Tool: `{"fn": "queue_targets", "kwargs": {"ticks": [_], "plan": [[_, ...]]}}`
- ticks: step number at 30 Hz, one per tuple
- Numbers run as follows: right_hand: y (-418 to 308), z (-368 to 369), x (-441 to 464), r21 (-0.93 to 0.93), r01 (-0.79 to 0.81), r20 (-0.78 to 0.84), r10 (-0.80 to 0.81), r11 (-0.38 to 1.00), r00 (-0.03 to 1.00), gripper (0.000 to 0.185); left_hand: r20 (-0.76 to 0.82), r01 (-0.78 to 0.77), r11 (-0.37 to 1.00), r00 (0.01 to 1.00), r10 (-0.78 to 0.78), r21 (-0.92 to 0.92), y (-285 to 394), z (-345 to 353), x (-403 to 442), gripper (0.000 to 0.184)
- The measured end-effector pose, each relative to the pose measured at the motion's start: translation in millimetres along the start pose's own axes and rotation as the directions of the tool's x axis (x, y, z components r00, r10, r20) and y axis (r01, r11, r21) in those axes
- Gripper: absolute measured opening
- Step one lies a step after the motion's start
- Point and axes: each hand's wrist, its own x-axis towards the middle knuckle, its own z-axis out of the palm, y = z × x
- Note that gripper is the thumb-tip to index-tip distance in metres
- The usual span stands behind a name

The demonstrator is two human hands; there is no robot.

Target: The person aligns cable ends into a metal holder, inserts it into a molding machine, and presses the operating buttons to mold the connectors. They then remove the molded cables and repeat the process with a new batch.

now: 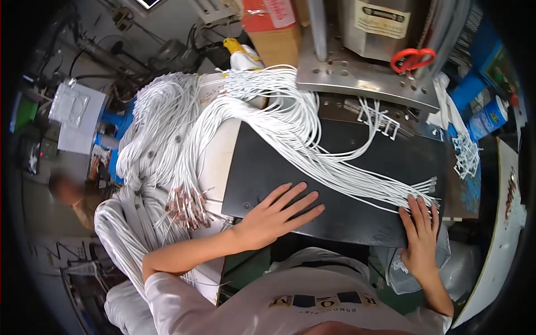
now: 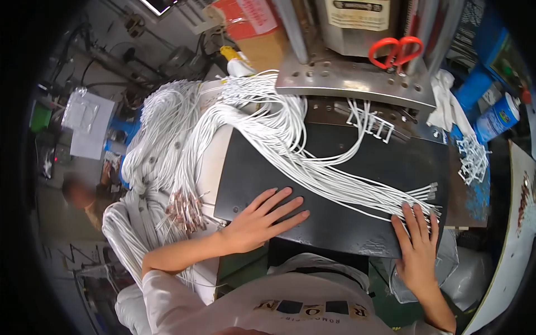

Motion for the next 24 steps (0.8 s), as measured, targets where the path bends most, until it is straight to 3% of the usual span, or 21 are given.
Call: {"fn": "queue_targets", "kwargs": {"ticks": [1,2,4,5,7,8,9,10,14,17,20,22,24], "plan": [[-6,-14,6,0.076,0.005,0.005,-0.005,0.997,1.000,0.083,0.022,-0.045,0.994,0.999,0.043,0.097,-2,-6,3,0.097],[-3,-30,13,0.124,0.043,0.010,-0.044,0.991,0.999,0.084,-0.023,-0.063,0.990,0.998,0.060,-0.130,-5,-12,9,0.091],[4,-58,37,0.219,0.110,0.015,-0.116,0.970,0.993,0.089,-0.130,-0.129,0.828,0.989,0.069,-0.546,-10,-26,30,0.081],[10,-55,55,0.174,0.170,-0.117,-0.151,0.970,0.982,0.072,-0.214,-0.229,0.778,0.969,0.125,-0.585,-12,-35,49,0.075],[27,-33,99,-0.031,0.021,-0.257,-0.028,0.999,0.966,0.057,-0.260,-0.331,0.830,0.937,0.233,-0.449,-19,-41,93,0.064],[31,-25,130,-0.119,0.057,-0.404,-0.101,0.991,0.909,0.046,-0.285,-0.371,0.863,0.916,0.281,-0.342,-23,-42,113,0.061],[43,-14,153,-0.153,0.079,-0.440,-0.139,0.985,0.887,0.047,-0.236,-0.308,0.886,0.943,0.236,-0.348,-22,-44,130,0.059],[48,-4,176,-0.095,0.106,-0.506,-0.140,0.990,0.851,0.036,-0.185,-0.258,0.899,0.961,0.203,-0.353,-21,-44,148,0.057],[70,16,210,-0.050,0.159,-0.437,-0.165,0.986,0.884,0.015,0.121,-0.088,0.965,0.985,0.121,-0.247,-22,-51,189,0.034],[61,-10,183,-0.143,0.075,-0.309,-0.117,0.987,0.944,0.012,0.128,-0.069,0.930,0.984,0.123,-0.362,-29,-51,194,0.034],[58,-16,161,0.043,0.101,-0.300,-0.084,0.994,0.950,0.020,0.141,-0.055,0.867,0.980,0.143,-0.495,-39,-48,197,0.032],[48,-12,157,0.312,0.112,-0.315,-0.009,0.943,0.949,0.025,0.124,-0.038,0.782,0.981,0.147,-0.622,-46,-43,197,0.029],[50,5,163,0.323,0.161,-0.447,0.001,0.933,0.894,0.021,0.143,-0.036,0.745,0.974,0.175,-0.666,-50,-44,199,0.027]]}}
